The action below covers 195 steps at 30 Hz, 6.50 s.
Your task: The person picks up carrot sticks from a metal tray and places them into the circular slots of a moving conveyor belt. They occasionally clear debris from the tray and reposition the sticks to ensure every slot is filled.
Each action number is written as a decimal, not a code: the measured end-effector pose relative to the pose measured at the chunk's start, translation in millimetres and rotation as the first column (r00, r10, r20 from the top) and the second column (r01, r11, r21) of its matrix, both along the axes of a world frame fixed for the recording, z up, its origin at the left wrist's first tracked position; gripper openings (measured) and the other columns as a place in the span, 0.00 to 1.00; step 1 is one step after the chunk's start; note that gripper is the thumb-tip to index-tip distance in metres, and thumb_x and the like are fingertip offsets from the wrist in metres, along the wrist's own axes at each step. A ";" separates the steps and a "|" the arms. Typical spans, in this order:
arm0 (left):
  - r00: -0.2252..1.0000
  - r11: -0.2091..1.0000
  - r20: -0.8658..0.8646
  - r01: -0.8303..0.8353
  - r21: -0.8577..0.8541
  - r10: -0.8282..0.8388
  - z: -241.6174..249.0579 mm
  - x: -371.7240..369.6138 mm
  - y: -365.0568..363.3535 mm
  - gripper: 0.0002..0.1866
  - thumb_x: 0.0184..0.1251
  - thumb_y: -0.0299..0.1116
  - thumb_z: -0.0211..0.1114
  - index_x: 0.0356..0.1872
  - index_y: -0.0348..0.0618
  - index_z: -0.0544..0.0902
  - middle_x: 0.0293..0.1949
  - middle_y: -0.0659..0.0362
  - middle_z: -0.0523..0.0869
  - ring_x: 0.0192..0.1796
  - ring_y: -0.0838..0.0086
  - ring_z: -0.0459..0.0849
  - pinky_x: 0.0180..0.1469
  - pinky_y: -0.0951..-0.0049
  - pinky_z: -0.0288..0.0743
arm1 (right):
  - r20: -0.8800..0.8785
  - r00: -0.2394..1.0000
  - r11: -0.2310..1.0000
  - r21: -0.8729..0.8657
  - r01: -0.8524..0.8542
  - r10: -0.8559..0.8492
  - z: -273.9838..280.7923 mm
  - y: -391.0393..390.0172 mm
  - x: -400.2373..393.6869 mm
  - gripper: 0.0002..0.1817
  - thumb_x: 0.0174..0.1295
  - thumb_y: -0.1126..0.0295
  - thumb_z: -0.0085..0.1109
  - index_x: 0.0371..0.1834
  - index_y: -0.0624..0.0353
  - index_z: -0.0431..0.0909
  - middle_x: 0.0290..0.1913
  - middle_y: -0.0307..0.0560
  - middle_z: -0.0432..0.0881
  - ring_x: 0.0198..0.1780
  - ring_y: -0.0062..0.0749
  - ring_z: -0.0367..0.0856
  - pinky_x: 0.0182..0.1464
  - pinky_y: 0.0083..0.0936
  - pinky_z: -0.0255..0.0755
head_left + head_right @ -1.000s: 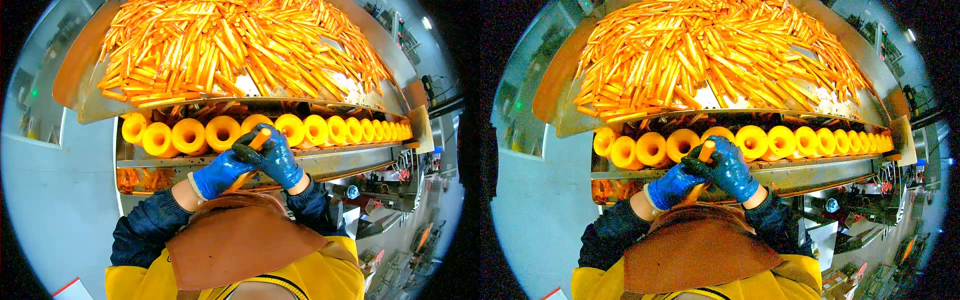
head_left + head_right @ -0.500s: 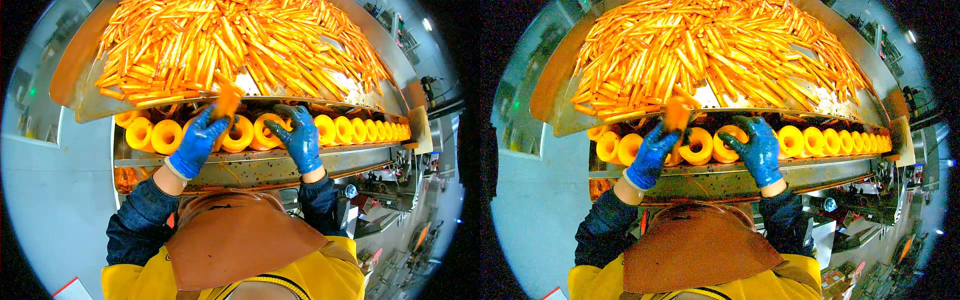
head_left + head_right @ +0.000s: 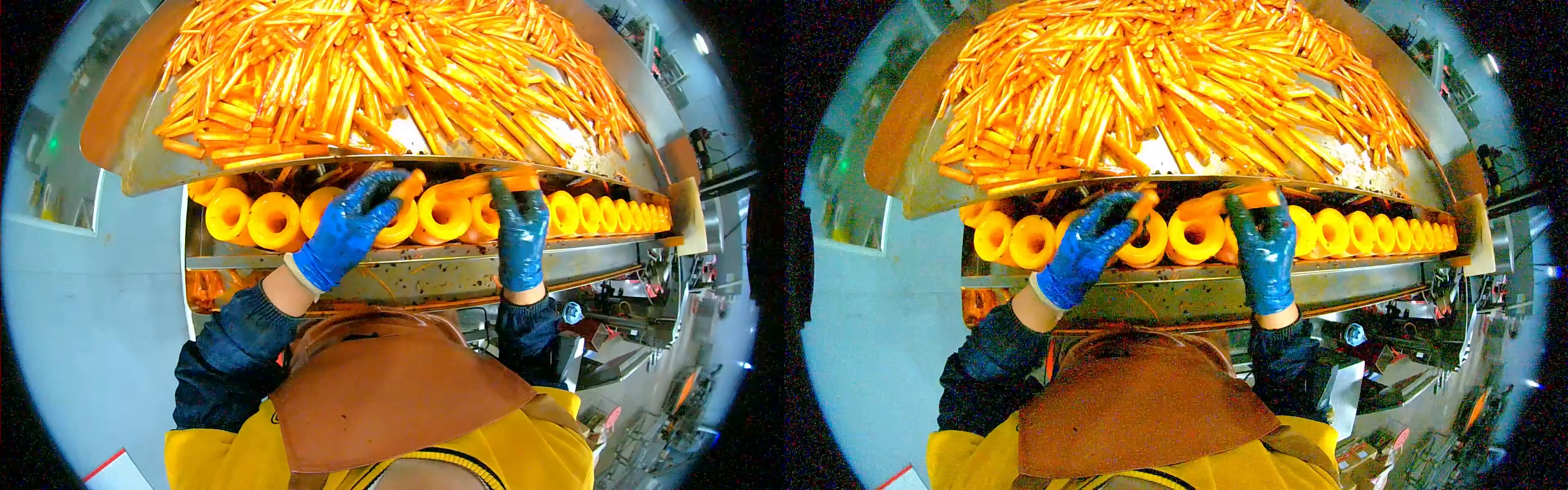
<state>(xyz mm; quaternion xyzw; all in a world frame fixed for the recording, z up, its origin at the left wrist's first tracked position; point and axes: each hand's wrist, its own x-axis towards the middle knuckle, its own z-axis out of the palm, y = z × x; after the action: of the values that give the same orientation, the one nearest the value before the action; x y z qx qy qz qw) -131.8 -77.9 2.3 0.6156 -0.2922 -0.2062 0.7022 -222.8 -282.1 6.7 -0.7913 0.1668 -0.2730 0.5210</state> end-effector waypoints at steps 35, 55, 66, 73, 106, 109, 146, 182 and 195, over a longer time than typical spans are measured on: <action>0.721 0.545 0.692 -0.593 0.593 0.032 21.8 185.5 34.1 0.32 0.60 0.49 0.56 0.60 0.36 0.69 0.51 0.38 0.77 0.54 0.49 0.76 0.57 0.60 0.69 | -0.402 0.906 0.872 -0.482 -0.085 -0.134 36.3 -124.3 94.0 0.23 0.56 0.50 0.60 0.44 0.58 0.79 0.37 0.51 0.84 0.40 0.41 0.82 0.44 0.34 0.73; 0.819 0.814 0.053 -0.573 0.093 0.571 30.2 71.0 74.0 0.31 0.59 0.31 0.67 0.64 0.39 0.67 0.33 0.62 0.80 0.27 0.83 0.75 0.29 0.82 0.71 | 0.066 0.950 0.838 0.455 -0.300 0.304 -12.7 15.3 23.5 0.16 0.59 0.72 0.60 0.51 0.63 0.76 0.44 0.39 0.80 0.43 0.20 0.75 0.46 0.20 0.70; 0.915 0.892 0.040 -0.401 0.211 0.402 -4.8 -5.6 105.5 0.27 0.61 0.29 0.65 0.62 0.41 0.70 0.44 0.63 0.80 0.35 0.85 0.74 0.35 0.83 0.71 | 0.206 0.952 0.665 0.681 -0.307 0.228 -57.2 25.8 21.6 0.13 0.55 0.78 0.57 0.45 0.62 0.78 0.39 0.44 0.82 0.39 0.29 0.80 0.43 0.23 0.75; 0.907 0.884 0.045 -0.418 0.210 0.419 -3.7 -22.4 102.6 0.27 0.60 0.28 0.65 0.62 0.41 0.70 0.45 0.63 0.79 0.38 0.86 0.74 0.36 0.84 0.72 | 0.092 0.996 0.895 0.445 -0.029 -0.014 -45.0 14.0 12.9 0.09 0.58 0.72 0.59 0.41 0.61 0.79 0.33 0.40 0.82 0.30 0.22 0.76 0.33 0.19 0.71; 0.881 0.791 0.129 -0.467 0.396 0.455 14.2 -44.4 104.2 0.27 0.59 0.27 0.66 0.61 0.41 0.72 0.48 0.64 0.79 0.42 0.85 0.74 0.43 0.82 0.72 | -0.581 0.804 0.222 -0.773 -0.594 0.129 20.6 -31.3 15.7 0.13 0.47 0.58 0.65 0.34 0.51 0.82 0.28 0.50 0.82 0.35 0.48 0.82 0.35 0.41 0.76; 0.899 0.796 0.153 -0.436 0.421 0.411 16.6 -50.1 110.4 0.26 0.59 0.29 0.66 0.60 0.41 0.72 0.47 0.64 0.79 0.42 0.85 0.73 0.43 0.82 0.72 | -0.603 0.794 0.209 -0.768 -0.605 0.079 28.8 -32.8 20.0 0.11 0.48 0.61 0.64 0.33 0.53 0.82 0.29 0.50 0.82 0.34 0.48 0.82 0.35 0.41 0.76; 0.838 0.787 0.545 -0.352 0.507 0.024 25.8 -62.3 39.1 0.28 0.56 0.28 0.65 0.62 0.47 0.72 0.55 0.51 0.79 0.58 0.67 0.77 0.60 0.69 0.67 | 0.077 0.914 0.876 -0.325 -0.356 0.399 10.5 13.2 -9.1 0.24 0.51 0.56 0.66 0.50 0.54 0.77 0.38 0.53 0.81 0.39 0.42 0.81 0.41 0.33 0.76; 0.855 0.827 0.511 -0.349 0.441 0.088 -16.2 -98.6 46.5 0.28 0.55 0.26 0.66 0.60 0.43 0.72 0.51 0.47 0.80 0.52 0.58 0.80 0.52 0.66 0.73 | 0.023 0.756 0.571 0.640 -0.514 0.654 -37.8 68.2 -24.5 0.22 0.61 0.58 0.59 0.55 0.56 0.75 0.40 0.33 0.79 0.32 0.13 0.71 0.32 0.13 0.67; 0.810 0.832 0.587 -0.329 0.448 0.005 -4.2 -91.3 3.1 0.28 0.55 0.25 0.67 0.59 0.36 0.71 0.48 0.47 0.81 0.51 0.61 0.81 0.52 0.67 0.73 | 0.116 0.721 0.535 0.593 -0.602 0.683 -26.3 20.1 -21.8 0.21 0.62 0.61 0.59 0.55 0.60 0.74 0.46 0.38 0.80 0.45 0.15 0.75 0.44 0.16 0.71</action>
<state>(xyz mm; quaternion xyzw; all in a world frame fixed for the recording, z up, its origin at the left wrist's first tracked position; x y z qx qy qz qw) -223.0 -74.8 -1.8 0.8414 -0.3598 -0.0226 0.4027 -244.5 -262.0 -19.5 -0.6076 -0.0260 0.0566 0.7918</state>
